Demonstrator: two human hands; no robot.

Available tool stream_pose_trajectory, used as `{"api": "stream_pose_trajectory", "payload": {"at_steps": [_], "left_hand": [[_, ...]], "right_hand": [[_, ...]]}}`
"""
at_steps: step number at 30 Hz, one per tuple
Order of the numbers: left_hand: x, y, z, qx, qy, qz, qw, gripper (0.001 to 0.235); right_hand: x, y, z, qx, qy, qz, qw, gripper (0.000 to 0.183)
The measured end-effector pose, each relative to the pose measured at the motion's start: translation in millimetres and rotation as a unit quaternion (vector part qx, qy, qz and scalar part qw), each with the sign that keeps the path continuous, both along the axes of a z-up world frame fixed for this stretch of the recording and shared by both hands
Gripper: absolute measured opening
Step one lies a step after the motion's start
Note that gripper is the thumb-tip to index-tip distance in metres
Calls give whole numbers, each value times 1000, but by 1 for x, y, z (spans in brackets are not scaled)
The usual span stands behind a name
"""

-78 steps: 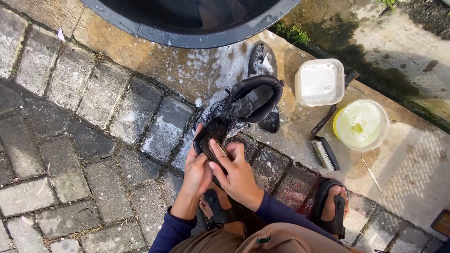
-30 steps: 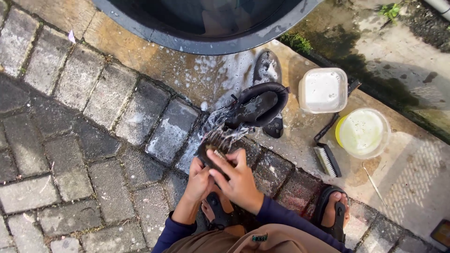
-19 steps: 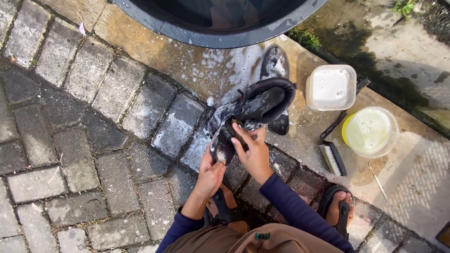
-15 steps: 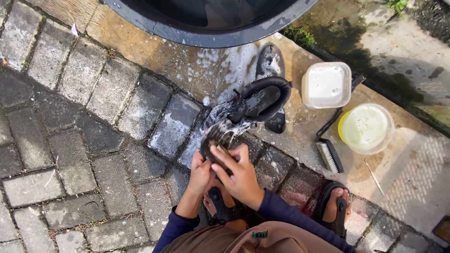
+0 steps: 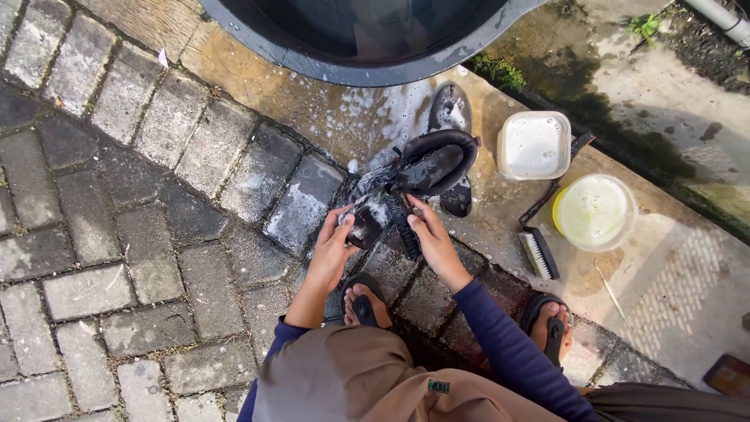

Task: The person scrubs a black shoe with a brush and soapy water, repeatedly dipping the brush into a container of soap and scrubbing the shoe's upper and sole. The shoe remains soapy throughout the clip.

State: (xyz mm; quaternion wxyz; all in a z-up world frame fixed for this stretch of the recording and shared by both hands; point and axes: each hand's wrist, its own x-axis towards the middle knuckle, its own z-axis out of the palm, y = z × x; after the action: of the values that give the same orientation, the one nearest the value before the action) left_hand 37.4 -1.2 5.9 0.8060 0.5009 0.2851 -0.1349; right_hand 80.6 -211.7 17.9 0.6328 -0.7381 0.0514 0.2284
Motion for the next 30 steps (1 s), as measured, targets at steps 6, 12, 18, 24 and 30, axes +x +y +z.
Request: {"api": "stream_pose_trajectory", "payload": {"at_steps": [6,12,18,24,30], "left_hand": [[4,-9,15,62,-25,29,997,49],[13,-22,-26,236,-130,86,959,16],[17,-26,0,277,-159,102,942,19],[10,-33,0,235,-121,96,960,26],[17,-21,2,309,-165,91,932,27]], "right_hand": [[-6,11,-3,25,44,4,999,48],[-19,56,15,-82,-232,26,969,51],[5,78,19,-142,-364,-41,920,54],[-3,76,1,-185,-305,-27,934,57],[-32,70,7,-167,-363,-48,915,56]]}}
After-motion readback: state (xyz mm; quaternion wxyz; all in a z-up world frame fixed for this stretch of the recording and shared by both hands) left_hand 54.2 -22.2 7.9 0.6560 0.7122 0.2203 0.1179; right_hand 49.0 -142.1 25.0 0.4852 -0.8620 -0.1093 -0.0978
